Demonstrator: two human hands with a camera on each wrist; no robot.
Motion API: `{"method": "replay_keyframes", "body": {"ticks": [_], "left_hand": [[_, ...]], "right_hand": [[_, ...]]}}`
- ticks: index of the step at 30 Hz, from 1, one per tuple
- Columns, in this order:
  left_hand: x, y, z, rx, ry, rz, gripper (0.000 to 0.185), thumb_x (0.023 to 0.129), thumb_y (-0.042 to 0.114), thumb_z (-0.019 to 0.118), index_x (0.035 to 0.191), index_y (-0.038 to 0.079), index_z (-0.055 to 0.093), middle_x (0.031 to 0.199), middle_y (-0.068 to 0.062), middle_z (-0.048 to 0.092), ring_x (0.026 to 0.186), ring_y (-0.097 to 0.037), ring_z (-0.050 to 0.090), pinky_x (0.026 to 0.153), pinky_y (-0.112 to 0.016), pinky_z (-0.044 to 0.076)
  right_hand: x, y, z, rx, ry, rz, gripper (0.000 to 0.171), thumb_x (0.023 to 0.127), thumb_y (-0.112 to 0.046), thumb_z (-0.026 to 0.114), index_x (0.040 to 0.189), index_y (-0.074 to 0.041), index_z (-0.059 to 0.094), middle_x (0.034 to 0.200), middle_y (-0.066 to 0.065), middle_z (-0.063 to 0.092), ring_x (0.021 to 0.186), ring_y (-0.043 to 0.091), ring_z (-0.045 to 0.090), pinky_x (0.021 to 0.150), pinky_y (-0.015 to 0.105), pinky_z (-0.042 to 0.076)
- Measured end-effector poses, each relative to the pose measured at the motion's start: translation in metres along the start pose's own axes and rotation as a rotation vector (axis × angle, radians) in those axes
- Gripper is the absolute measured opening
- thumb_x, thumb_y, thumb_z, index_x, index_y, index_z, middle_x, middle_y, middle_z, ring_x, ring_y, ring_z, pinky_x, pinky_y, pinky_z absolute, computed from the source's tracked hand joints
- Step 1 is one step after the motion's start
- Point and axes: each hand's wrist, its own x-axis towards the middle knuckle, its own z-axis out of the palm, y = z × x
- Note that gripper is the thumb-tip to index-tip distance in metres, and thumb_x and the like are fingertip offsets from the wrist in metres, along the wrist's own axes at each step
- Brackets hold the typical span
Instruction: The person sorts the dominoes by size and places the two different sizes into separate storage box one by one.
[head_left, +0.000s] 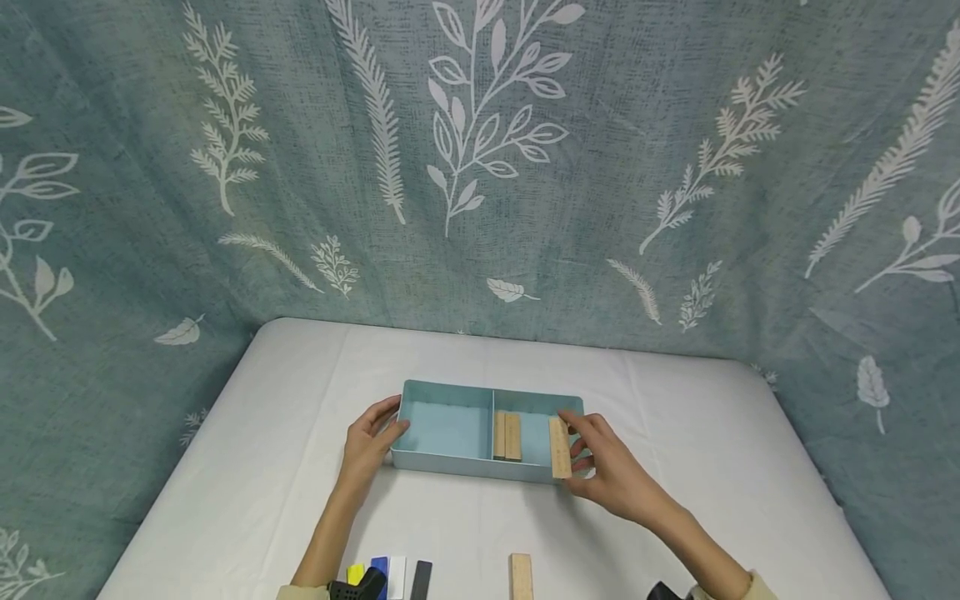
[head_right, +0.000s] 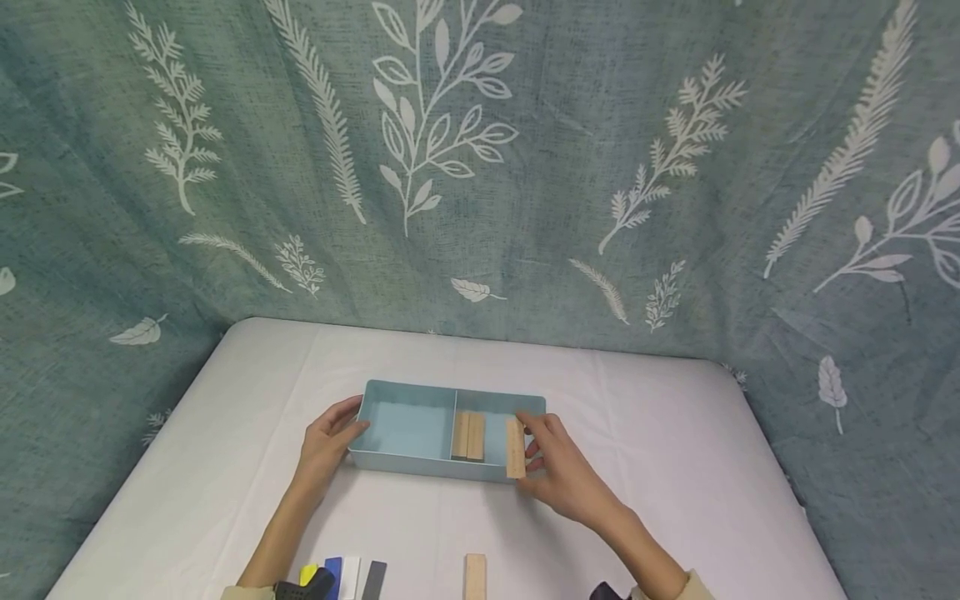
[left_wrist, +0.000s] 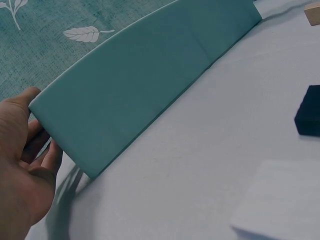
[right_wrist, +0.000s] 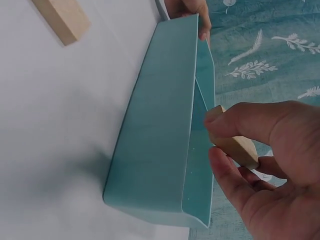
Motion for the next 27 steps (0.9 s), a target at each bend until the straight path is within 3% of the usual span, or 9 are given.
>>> {"method": "replay_keyframes", "body": {"ticks": [7,11,15,27], "left_hand": [[0.001,0.001,0.0,-0.006,-0.01,0.004,0.049,0.092,0.006,0.069,0.138,0.0,0.052,0.145,-0.015,0.048,0.138,-0.025,0.041,0.104,-0.017,0.039],[0.001,0.001,0.0,-0.002,-0.009,0.005,0.049,0.092,0.007,0.069,0.138,0.001,0.051,0.145,-0.014,0.048,0.138,-0.025,0.041,0.104,-0.017,0.039],[0.001,0.0,0.001,-0.016,-0.008,0.013,0.049,0.092,0.007,0.07,0.137,0.001,0.052,0.144,-0.015,0.048,0.137,-0.025,0.042,0.105,-0.019,0.039],[0.001,0.0,0.0,-0.01,0.0,0.004,0.049,0.091,0.005,0.069,0.137,0.0,0.052,0.144,-0.014,0.049,0.138,-0.026,0.042,0.104,-0.018,0.039]], "right_hand": [[0.029,0.008,0.007,0.005,0.011,0.031,0.085,0.076,0.007,0.08,0.147,0.007,0.033,0.125,0.023,0.044,0.093,0.025,0.057,0.077,0.036,0.059],[0.041,0.015,0.01,0.029,-0.009,0.061,0.085,0.076,0.004,0.081,0.146,0.01,0.033,0.123,0.024,0.044,0.09,0.024,0.059,0.075,0.032,0.059],[0.049,0.02,0.013,0.041,-0.032,0.068,0.084,0.075,0.003,0.082,0.144,0.013,0.034,0.119,0.025,0.047,0.088,0.023,0.062,0.071,0.027,0.058],[0.063,0.033,0.022,-0.017,-0.111,0.16,0.082,0.071,0.006,0.082,0.14,0.015,0.039,0.115,0.027,0.051,0.08,0.018,0.062,0.065,0.028,0.055]]}}
